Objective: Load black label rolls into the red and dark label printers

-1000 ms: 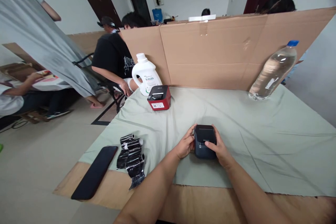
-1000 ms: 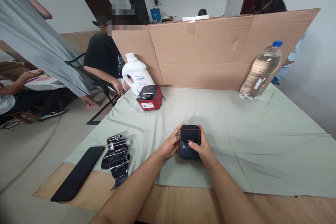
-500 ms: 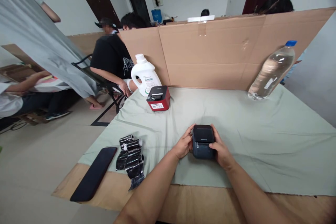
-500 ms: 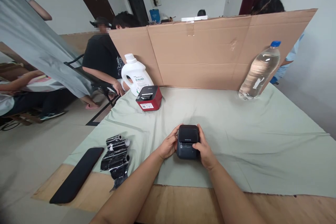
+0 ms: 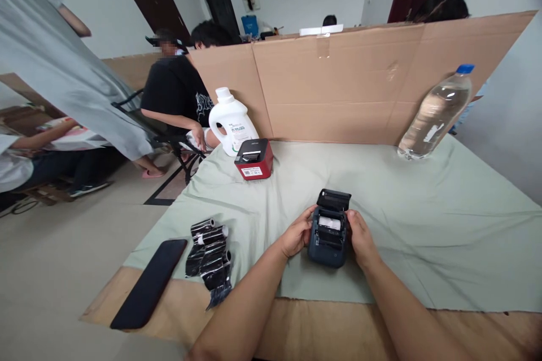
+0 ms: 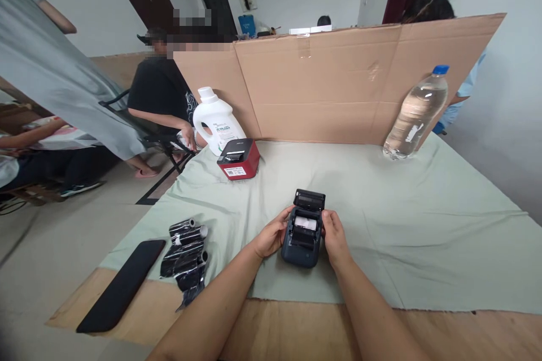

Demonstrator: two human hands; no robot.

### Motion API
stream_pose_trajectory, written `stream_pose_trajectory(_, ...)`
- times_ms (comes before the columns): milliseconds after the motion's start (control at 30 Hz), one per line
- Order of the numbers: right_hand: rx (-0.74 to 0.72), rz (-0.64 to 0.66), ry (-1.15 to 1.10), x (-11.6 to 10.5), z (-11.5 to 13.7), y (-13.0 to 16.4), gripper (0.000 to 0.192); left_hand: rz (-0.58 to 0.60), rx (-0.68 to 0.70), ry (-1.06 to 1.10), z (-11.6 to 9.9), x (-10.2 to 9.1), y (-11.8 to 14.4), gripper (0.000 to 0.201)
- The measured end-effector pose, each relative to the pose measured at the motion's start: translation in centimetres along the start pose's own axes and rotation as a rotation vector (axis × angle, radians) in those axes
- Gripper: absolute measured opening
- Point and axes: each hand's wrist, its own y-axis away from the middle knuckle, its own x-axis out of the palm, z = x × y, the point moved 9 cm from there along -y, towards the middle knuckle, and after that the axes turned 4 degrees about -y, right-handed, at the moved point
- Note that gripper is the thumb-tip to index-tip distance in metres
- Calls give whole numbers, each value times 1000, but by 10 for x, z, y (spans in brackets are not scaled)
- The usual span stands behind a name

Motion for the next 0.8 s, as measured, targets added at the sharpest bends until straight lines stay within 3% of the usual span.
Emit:
stream_pose_trajectory(167, 28, -38, 6, -5, -9, -5, 46, -57, 21, -194, 4, -5, 1, 60)
stream_pose_trajectory(333, -46, -20, 150, -6, -6, -6, 45, -195, 205, -624, -18, -2, 10, 48)
stream_pose_trajectory(533, -162, 7, 396, 2, 8, 0, 47, -398, 286, -1097, -41, 1, 19, 40)
stream_pose_trajectory(800, -294, -21, 788, 2, 16, 0, 49, -437, 220, -1243, -42, -3, 16, 35)
